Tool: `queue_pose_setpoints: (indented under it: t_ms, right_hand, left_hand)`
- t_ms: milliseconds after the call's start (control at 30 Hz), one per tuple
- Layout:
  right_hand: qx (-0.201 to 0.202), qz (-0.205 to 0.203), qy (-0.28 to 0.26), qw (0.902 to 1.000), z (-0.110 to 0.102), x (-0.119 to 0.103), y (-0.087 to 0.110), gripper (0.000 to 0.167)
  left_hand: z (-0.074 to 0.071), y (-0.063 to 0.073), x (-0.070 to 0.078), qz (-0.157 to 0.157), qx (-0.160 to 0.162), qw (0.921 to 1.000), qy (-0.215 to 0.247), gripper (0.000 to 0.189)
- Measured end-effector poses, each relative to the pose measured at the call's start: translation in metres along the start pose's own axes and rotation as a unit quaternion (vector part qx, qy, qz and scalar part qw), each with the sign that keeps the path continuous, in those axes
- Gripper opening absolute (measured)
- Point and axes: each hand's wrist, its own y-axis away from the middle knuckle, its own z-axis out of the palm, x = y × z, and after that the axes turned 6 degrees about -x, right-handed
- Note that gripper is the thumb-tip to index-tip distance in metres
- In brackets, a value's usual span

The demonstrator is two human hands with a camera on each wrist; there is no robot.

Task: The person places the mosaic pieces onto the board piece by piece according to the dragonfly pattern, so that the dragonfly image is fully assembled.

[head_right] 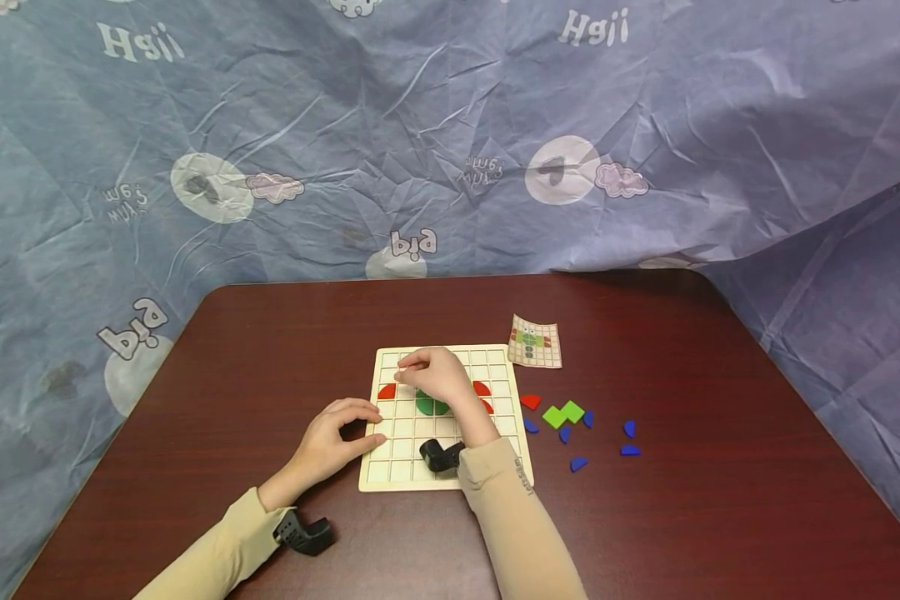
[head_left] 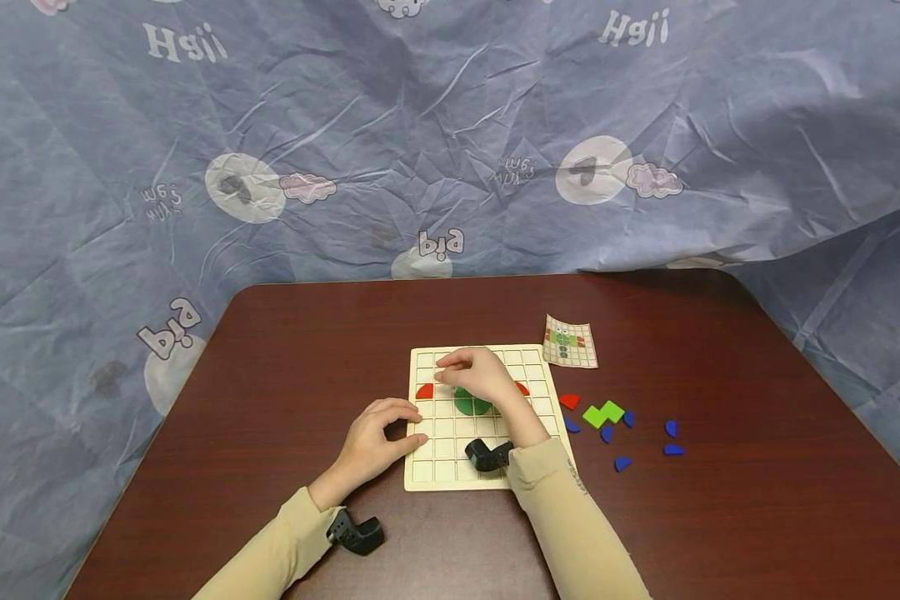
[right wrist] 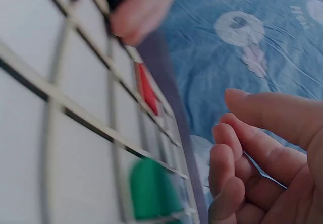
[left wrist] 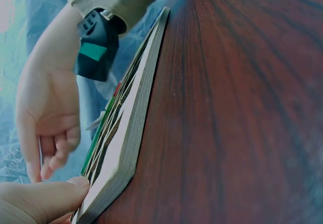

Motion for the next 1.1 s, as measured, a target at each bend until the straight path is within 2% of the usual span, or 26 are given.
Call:
queue_pose_setpoints:
  t_ms: [133, 367, 667, 800, 1100]
  right_hand:
    - [-0.002, -0.01, -0.013, 0.9999, -0.016, -0.002, 0.006, 0.031]
    - [0.002, -0.031, -0.005, 0.9995, -0.046, 0.002, 0.018, 0.036]
    - [0.016, -0.026, -0.015, 0.9994, -0.092, 0.021, 0.042, 0.04]
    - [0.035, -0.021, 0.021, 0.999, -0.111, 0.033, 0.052, 0.042]
    - [0.035, -0.035, 0.071, 0.9962, -0.14, 0.061, 0.073, 0.039]
  left_hand:
    - [0.0, 0.0, -0.001, -0.005, 0.0, 1.0, -0.002, 0.024]
    - [0.0, 0.001, -0.002, -0.004, -0.001, 0.9999, -0.013, 0.025]
    - [0.001, 0.003, -0.002, -0.01, 0.01, 0.9995, -0.028, 0.03]
    - [0.001, 0.003, -0.001, -0.009, 0.01, 0.9996, -0.024, 0.031]
    - [-0.001, 0.003, 0.001, -0.018, -0.002, 0.9997, -0.017, 0.032]
